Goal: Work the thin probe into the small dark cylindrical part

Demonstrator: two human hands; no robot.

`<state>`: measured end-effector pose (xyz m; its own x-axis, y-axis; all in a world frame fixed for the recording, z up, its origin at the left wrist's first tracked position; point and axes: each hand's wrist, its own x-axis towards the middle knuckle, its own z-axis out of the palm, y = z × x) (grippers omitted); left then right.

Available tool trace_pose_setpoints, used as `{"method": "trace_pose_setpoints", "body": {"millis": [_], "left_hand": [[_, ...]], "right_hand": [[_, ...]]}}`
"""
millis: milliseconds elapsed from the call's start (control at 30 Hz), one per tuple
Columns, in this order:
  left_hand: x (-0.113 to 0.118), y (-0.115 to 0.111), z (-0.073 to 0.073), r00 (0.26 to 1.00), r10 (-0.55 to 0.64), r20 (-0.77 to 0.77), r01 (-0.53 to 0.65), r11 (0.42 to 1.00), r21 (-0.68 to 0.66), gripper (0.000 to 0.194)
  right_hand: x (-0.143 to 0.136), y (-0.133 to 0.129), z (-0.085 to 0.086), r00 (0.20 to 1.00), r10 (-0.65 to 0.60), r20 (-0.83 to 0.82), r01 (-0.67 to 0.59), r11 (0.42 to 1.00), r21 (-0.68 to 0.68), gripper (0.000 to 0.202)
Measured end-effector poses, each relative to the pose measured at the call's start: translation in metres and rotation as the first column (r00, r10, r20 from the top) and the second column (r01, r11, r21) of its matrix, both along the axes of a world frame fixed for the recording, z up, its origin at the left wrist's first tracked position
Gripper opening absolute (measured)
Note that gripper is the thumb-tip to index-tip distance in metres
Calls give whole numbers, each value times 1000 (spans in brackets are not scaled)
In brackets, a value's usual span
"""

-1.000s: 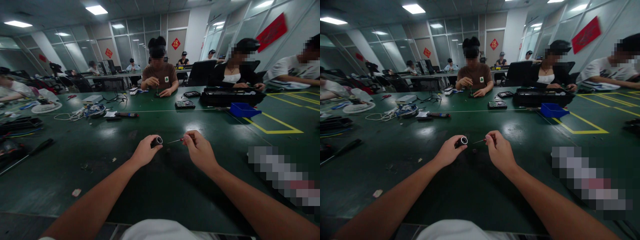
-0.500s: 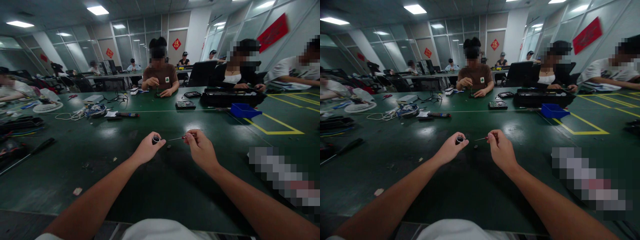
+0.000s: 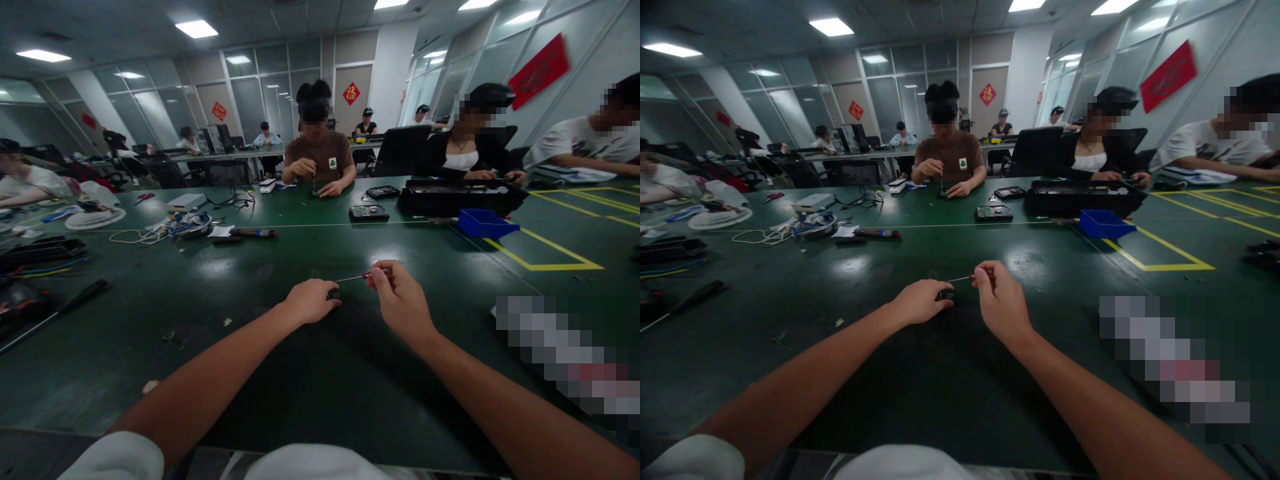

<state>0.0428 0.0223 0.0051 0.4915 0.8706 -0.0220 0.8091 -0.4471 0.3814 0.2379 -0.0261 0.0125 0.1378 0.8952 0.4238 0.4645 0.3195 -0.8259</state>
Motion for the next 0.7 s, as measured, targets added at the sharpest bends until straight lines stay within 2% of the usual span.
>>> {"method": "trace_pose_setpoints", "body": {"millis": [100,200,300,433,500,600,700], "left_hand": [[5,4,-4,1000,-23,-12,24,998,56,26],[2,6,-3,999,-35,0,35,998,48,20],[-10,8,3,997,12,70,-11,1000,-9,20],[-38,13,16,969,106,224,-93,994,-64,21],[-57,15,23,932,186,312,-139,976,-165,26],[-91,16,34,838,338,428,-224,929,-294,37],[-130,13,40,664,517,540,-322,850,-417,39]], "right_hand": [[0,0,0,1000,7,-11,-7,1000,0,24],[0,0,0,1000,9,-27,-9,1000,4,25],[-1,0,0,999,18,-32,-18,1000,4,25],[-1,0,-2,998,41,-39,-41,999,-7,24],[-1,0,-2,998,52,-37,-53,998,-15,24],[-2,0,-2,998,59,-22,-60,998,-33,24],[-2,0,-1,998,66,-19,-67,997,-43,23]]}}
